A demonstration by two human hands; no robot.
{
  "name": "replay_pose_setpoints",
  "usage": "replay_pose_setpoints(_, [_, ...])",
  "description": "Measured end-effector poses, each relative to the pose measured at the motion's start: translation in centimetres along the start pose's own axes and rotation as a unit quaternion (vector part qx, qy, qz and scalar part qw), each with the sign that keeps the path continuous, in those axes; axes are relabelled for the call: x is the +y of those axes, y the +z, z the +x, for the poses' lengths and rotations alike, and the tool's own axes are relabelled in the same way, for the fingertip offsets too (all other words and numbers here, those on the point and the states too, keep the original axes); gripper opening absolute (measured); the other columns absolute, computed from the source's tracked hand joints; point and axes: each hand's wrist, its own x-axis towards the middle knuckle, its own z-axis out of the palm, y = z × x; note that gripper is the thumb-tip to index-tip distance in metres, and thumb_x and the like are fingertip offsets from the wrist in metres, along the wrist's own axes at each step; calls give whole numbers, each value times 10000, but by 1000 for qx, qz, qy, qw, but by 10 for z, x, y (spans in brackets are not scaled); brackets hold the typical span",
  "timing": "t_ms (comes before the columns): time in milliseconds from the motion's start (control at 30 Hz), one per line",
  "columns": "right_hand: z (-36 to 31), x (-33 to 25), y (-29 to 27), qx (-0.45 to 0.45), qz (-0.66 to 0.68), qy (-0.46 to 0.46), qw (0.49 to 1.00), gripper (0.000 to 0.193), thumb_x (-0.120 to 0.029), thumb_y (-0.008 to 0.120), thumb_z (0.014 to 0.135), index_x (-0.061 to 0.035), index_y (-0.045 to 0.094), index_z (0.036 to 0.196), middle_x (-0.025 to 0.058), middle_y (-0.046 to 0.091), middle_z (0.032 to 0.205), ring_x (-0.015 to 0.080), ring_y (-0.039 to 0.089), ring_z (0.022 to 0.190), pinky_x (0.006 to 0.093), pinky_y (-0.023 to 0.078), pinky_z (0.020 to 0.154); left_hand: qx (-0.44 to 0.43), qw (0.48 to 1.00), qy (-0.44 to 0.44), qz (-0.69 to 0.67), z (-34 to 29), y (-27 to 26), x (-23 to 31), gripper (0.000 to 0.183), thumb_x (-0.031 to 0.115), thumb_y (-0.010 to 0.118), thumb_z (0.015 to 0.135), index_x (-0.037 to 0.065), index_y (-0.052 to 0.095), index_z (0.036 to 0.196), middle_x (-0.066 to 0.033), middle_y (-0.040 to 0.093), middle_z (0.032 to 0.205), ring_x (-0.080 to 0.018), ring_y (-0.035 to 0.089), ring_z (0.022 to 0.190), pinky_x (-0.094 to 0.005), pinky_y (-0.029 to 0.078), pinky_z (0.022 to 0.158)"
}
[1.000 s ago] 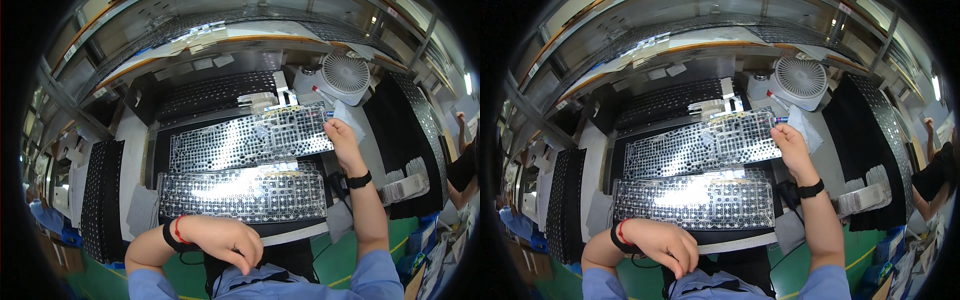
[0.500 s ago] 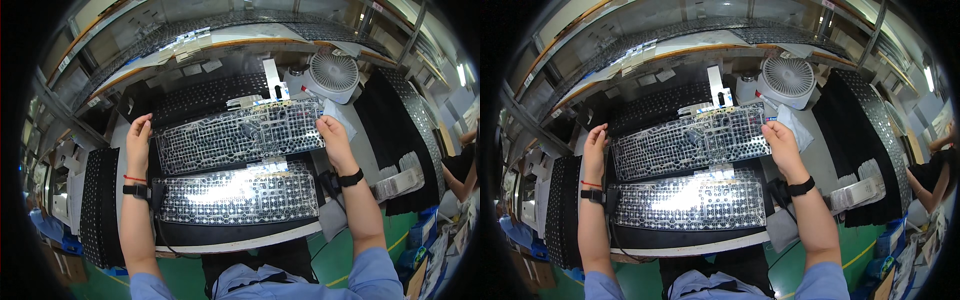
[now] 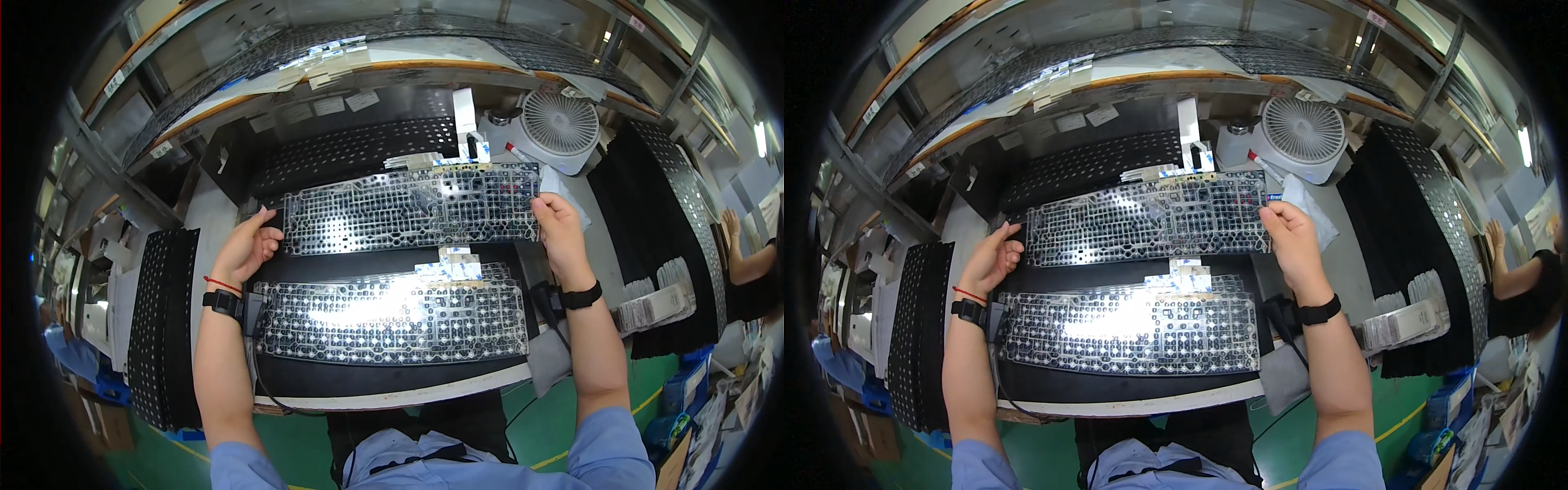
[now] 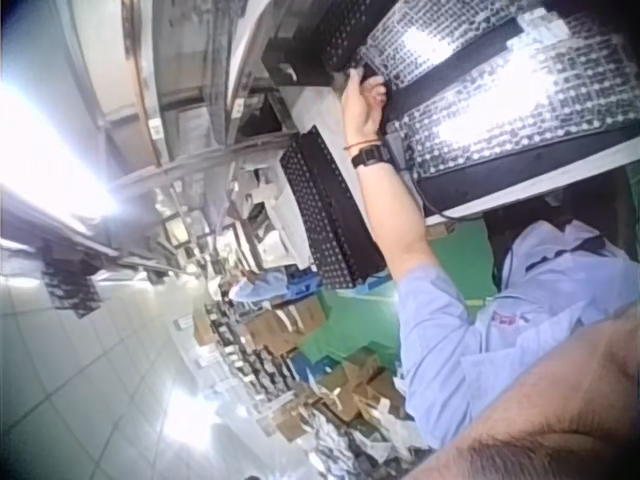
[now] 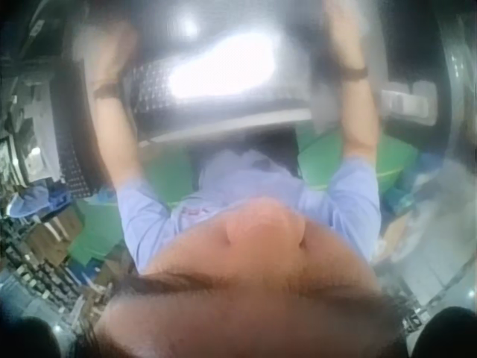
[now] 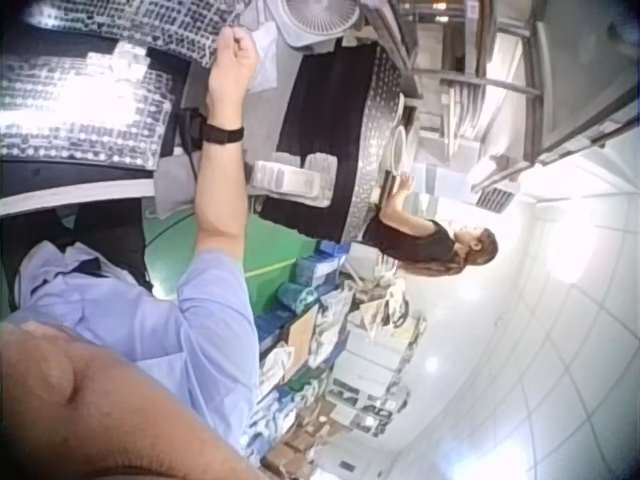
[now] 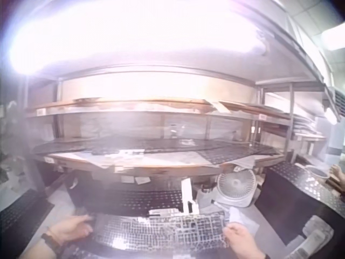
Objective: The recorder is assembling and inspecting keyboard panels, aligning metal and plastic layers.
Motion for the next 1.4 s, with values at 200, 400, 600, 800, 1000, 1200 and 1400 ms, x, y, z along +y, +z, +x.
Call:
replay_pose_setpoints(200, [-3, 2, -8, 32, 1, -20, 999, 219, -214, 598, 982, -2, 649, 1004, -25, 619, 768, 17, 504, 621, 169, 357, 523, -44, 992, 100, -59, -1, 6, 0, 457, 501, 351, 1032, 98, 563, 1063, -111, 708, 932, -178, 684, 724, -216, 487, 571])
replay_pose_setpoints(400, [-3, -2, -4, 31, 84, -66, 994, 161, -173, 600, 973, -18, 640, 960, 1, 631, 807, 41, 548, 669, 193, 409, 569, -5, 980, 191, -49, -6, 2, 0, 294, 362, 462, 1028, 120, 626, 1046, 8, 662, 892, -94, 647, 727, -213, 472, 604])
replay_pose_setpoints(600, [-1, -2, 10, 21, -29, -16, 999, 321, 14, 609, 905, -15, 540, 1217, 14, 619, 913, 42, 600, 750, 167, 417, 566, 21, 981, 190, 39, -13, 28, 4, 191, 172, 558, 979, 82, 621, 1135, 30, 668, 905, -17, 581, 683, -166, 435, 562])
replay_pose_setpoints(800, [-1, 0, 9, 15, -32, -20, 999, 416, 30, 604, 899, -8, 481, 1294, 29, 605, 1006, 42, 620, 775, 156, 425, 532, 31, 982, 118, 143, -4, 12, 1, 115, 189, 578, 975, 85, 621, 1000, 61, 621, 761, -7, 543, 617, -158, 420, 539])
replay_pose_setpoints(1000, [-5, -11, 14, 10, -50, 9, 999, 386, -56, 602, 931, -11, 478, 1294, 33, 625, 952, 51, 585, 690, 165, 423, 522, 40, 987, 149, 47, 4, 0, -6, 119, 184, 552, 993, 93, 594, 1058, 53, 614, 865, -15, 527, 642, -155, 427, 550])
replay_pose_setpoints(1200, [-4, -13, 11, -51, -152, 121, 980, 318, -154, 644, 929, -7, 546, 1192, 17, 624, 843, 66, 567, 656, 210, 436, 556, 96, 977, 181, -56, 13, -25, -8, 259, 196, 541, 1003, 50, 558, 1216, -16, 636, 1033, -85, 612, 878, -194, 517, 721])
replay_pose_setpoints(1400, [-9, -3, 3, -233, -293, 158, 914, 296, -104, 800, 776, -5, 602, 972, -26, 579, 687, 47, 517, 622, 215, 401, 562, 104, 973, 182, -99, 6, -5, -2, 324, 235, 534, 1007, 30, 534, 1258, -108, 642, 1156, -163, 636, 987, -261, 529, 837])
